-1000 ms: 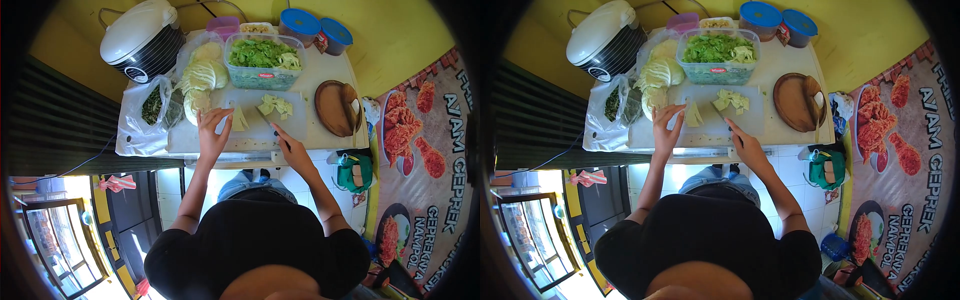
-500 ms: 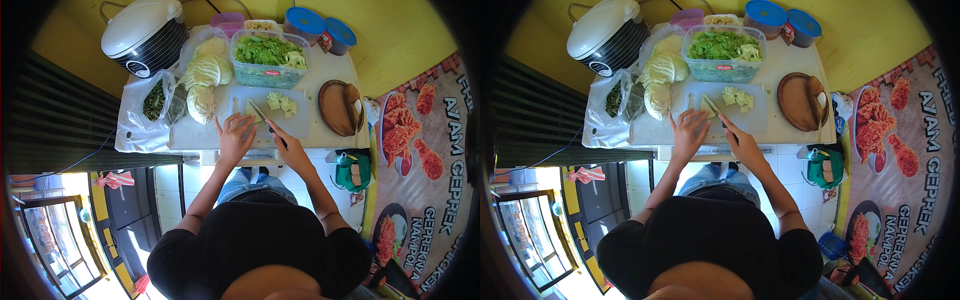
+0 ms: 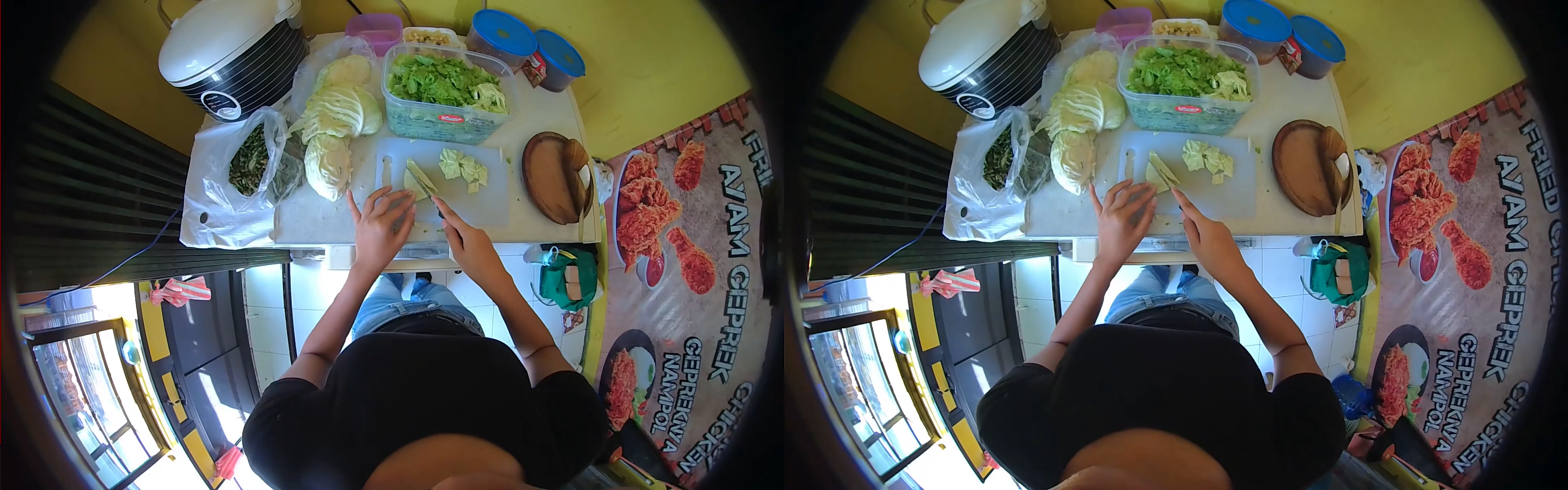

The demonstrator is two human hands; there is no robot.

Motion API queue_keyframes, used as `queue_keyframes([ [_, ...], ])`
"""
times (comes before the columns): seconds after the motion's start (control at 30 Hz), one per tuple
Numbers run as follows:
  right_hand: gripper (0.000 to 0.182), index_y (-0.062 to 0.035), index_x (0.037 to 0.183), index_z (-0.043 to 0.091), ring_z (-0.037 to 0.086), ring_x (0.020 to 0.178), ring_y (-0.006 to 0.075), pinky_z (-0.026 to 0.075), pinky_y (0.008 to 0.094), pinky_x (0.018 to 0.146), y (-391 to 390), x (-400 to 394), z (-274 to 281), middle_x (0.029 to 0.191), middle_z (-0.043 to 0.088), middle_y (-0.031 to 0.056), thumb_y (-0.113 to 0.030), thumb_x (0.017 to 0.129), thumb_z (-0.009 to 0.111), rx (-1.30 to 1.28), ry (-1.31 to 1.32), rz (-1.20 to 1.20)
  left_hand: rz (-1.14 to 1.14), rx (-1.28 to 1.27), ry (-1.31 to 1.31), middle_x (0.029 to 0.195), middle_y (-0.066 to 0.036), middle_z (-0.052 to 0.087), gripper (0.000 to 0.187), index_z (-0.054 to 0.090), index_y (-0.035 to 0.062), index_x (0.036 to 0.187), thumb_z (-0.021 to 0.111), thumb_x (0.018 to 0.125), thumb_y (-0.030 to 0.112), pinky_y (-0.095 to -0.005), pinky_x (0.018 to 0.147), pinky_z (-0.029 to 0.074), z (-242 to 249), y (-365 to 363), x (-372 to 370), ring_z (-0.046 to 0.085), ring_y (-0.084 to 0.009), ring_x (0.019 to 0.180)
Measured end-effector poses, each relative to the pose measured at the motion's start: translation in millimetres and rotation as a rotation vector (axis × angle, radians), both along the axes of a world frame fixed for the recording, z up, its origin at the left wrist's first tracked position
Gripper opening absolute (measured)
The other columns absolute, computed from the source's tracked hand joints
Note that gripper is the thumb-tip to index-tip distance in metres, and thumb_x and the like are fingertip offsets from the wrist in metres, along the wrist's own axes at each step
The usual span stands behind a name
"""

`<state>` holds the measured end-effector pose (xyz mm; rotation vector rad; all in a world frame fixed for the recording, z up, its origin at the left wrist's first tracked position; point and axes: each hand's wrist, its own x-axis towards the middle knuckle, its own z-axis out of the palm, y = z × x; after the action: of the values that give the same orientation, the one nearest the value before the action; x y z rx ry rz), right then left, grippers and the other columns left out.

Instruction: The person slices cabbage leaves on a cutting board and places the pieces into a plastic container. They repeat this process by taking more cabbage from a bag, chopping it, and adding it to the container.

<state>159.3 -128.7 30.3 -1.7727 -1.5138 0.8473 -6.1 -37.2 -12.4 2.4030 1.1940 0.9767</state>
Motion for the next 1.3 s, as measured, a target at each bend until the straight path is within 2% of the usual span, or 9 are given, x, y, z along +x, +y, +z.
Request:
queue_keyframes([
  [0.33, 0.054, -0.0243, 0.148, 0.033, 0.062, 0.060, 0.0414, 0.049, 0.0493, 0.060, 14, -9, -10, 0.066, 0.059, 0.0230, -0.012, 0.097, 0.048, 0.062, -0.129, -0.009, 0.015, 0.027, 0.022, 0.111, 0.009, 0.066, 0.023, 0.073, 0.0196, 0.107, 0.069, 0.084, 0.023, -0.0619, 0.113, 0.005, 0, 0, 1, 0.053, -0.0174, 0.120],
  [0.4, 0.057, -0.0234, 0.149, 0.034, 0.063, 0.062, 0.0372, 0.050, 0.0415, 0.061, 20, -11, -9, 0.071, 0.059, 0.0228, -0.008, 0.096, 0.049, 0.009, -0.170, -0.011, 0.017, 0.029, 0.025, 0.111, 0.009, 0.066, 0.023, 0.073, 0.0196, 0.107, 0.069, 0.084, 0.023, -0.0619, 0.113, 0.005, 1, 0, 0, 0.053, -0.0173, 0.119],
  [0.53, 0.058, -0.0241, 0.149, 0.034, 0.063, 0.062, 0.0361, 0.050, 0.0412, 0.062, 11, -9, -9, 0.071, 0.059, 0.0225, -0.007, 0.096, 0.049, -0.023, -0.135, -0.015, 0.023, 0.052, 0.038, 0.110, 0.008, 0.066, 0.023, 0.073, 0.0196, 0.106, 0.069, 0.084, 0.024, -0.0615, 0.113, 0.006, 2, 0, 1, 0.053, -0.0173, 0.119],
  [0.63, 0.055, -0.0248, 0.148, 0.034, 0.062, 0.062, 0.0406, 0.050, 0.0484, 0.061, -15, -7, -10, 0.070, 0.061, 0.0227, -0.011, 0.096, 0.048, 0.040, -0.081, -0.024, 0.031, 0.061, 0.035, 0.109, 0.008, 0.067, 0.023, 0.073, 0.0195, 0.106, 0.069, 0.084, 0.024, -0.0619, 0.113, 0.005, 1, 0, 2, 0.053, -0.0172, 0.119],
  [0.7, 0.056, -0.0257, 0.148, 0.035, 0.062, 0.060, 0.0333, 0.049, 0.0379, 0.062, -30, -7, -3, 0.072, 0.059, 0.0205, -0.008, 0.097, 0.048, -0.028, -0.097, -0.043, 0.025, 0.051, 0.038, 0.109, 0.008, 0.067, 0.023, 0.073, 0.0203, 0.107, 0.069, 0.085, 0.024, -0.0615, 0.113, 0.005, 2, -1, 2, 0.053, -0.0177, 0.120],
  [0.9, 0.051, -0.0255, 0.147, 0.039, 0.056, 0.061, 0.0181, 0.047, 0.0299, 0.064, -35, 9, 4, 0.071, 0.057, 0.0160, -0.010, 0.099, 0.047, -0.165, 0.051, -0.033, -0.010, -0.005, 0.048, 0.107, 0.007, 0.068, 0.022, 0.074, 0.0204, 0.106, 0.070, 0.085, 0.023, -0.0615, 0.113, 0.004, 8, -7, -13, 0.053, -0.0192, 0.118],
  [1.03, 0.049, -0.0248, 0.146, 0.041, 0.052, 0.064, 0.0140, 0.046, 0.0278, 0.066, -40, 17, 4, 0.072, 0.057, 0.0144, -0.011, 0.099, 0.047, -0.116, 0.061, -0.090, -0.058, -0.023, 0.070, 0.107, 0.005, 0.068, 0.021, 0.073, 0.0193, 0.105, 0.069, 0.085, 0.022, -0.0604, 0.113, 0.006, 20, -1, -16, 0.053, -0.0203, 0.118],
  [1.13, 0.049, -0.0276, 0.147, 0.039, 0.053, 0.055, 0.0200, 0.046, 0.0308, 0.062, -46, 23, 9, 0.068, 0.056, 0.0176, -0.014, 0.100, 0.047, -0.077, 0.073, -0.116, -0.187, 0.013, 0.014, 0.110, 0.006, 0.067, 0.020, 0.072, 0.0193, 0.106, 0.068, 0.086, 0.022, -0.0617, 0.113, 0.007, 25, 24, -3, 0.053, -0.0191, 0.118],
  [1.3, 0.046, -0.0260, 0.145, 0.043, 0.045, 0.062, 0.0117, 0.043, 0.0263, 0.065, -53, 28, 20, 0.068, 0.054, 0.0109, -0.015, 0.100, 0.047, -0.126, 0.160, -0.199, -0.402, 0.047, 0.087, 0.111, 0.004, 0.068, 0.019, 0.073, 0.0201, 0.106, 0.067, 0.087, 0.020, -0.0579, 0.115, 0.013, 20, 66, 28, 0.054, -0.0184, 0.119],
])
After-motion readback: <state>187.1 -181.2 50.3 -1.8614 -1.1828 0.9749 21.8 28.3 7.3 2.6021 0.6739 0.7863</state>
